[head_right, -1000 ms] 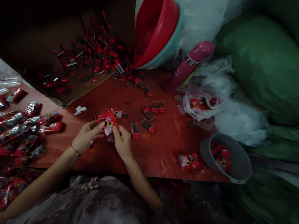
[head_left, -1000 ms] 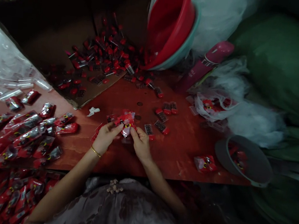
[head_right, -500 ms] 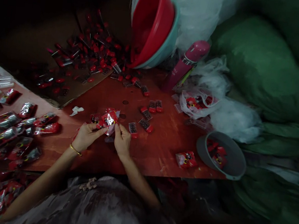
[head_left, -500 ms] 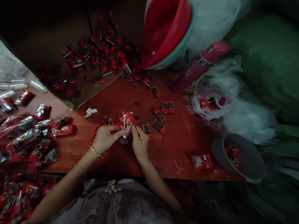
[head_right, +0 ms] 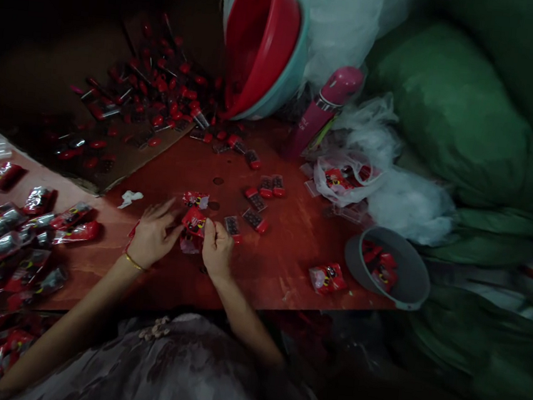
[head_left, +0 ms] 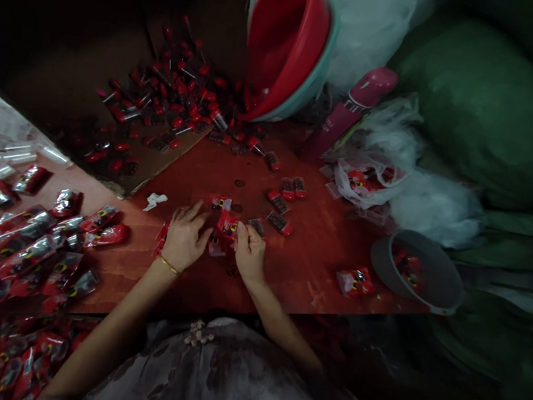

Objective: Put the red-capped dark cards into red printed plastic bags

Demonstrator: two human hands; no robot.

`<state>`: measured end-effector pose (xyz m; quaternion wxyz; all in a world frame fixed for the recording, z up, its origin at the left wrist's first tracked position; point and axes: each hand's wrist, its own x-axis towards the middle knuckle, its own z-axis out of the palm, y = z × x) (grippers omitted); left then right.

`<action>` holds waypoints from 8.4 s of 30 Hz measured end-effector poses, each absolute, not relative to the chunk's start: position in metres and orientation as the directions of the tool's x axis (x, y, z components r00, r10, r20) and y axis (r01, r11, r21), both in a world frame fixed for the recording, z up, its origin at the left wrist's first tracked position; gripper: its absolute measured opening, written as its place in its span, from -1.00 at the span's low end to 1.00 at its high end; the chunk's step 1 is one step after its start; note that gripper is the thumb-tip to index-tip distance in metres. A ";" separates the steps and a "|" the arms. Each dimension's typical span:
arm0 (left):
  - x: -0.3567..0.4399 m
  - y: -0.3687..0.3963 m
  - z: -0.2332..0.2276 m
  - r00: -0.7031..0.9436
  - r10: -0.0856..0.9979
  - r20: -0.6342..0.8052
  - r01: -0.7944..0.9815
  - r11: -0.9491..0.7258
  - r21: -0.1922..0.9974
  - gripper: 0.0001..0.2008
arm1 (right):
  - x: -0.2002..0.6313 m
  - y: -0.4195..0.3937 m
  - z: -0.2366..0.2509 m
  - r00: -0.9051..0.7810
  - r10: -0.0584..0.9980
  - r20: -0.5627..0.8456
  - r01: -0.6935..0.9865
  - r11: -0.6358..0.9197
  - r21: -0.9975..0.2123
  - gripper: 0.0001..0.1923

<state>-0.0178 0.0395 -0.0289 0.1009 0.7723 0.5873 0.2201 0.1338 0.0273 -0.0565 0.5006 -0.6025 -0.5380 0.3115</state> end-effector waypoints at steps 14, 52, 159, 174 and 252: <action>0.005 0.029 -0.030 -0.112 0.962 -0.250 -0.205 0.224 0.953 -0.65 | 0.119 0.018 -0.050 0.138 0.968 0.209 0.295 0.161 -0.942 -0.71; 0.005 0.021 -0.011 -0.037 0.944 -0.327 -0.219 0.311 0.925 -0.62 | 0.194 -0.013 -0.028 -0.200 0.978 -0.062 0.234 -0.014 -0.972 -0.73; 0.018 0.043 -0.051 0.222 0.969 0.107 0.873 -0.246 0.422 -0.65 | 0.191 0.011 -0.077 -0.149 0.845 0.514 0.896 0.335 -0.291 -0.74; 0.012 0.032 -0.019 0.019 0.996 -0.083 -0.024 0.084 0.996 -0.67 | 0.140 0.015 -0.040 -0.053 0.991 0.124 0.168 0.132 -0.977 -0.73; 0.043 0.001 -0.019 0.042 0.883 -0.468 -0.604 0.395 0.692 -0.64 | 0.164 -0.019 -0.035 0.093 0.979 0.179 0.408 0.126 -0.904 -0.72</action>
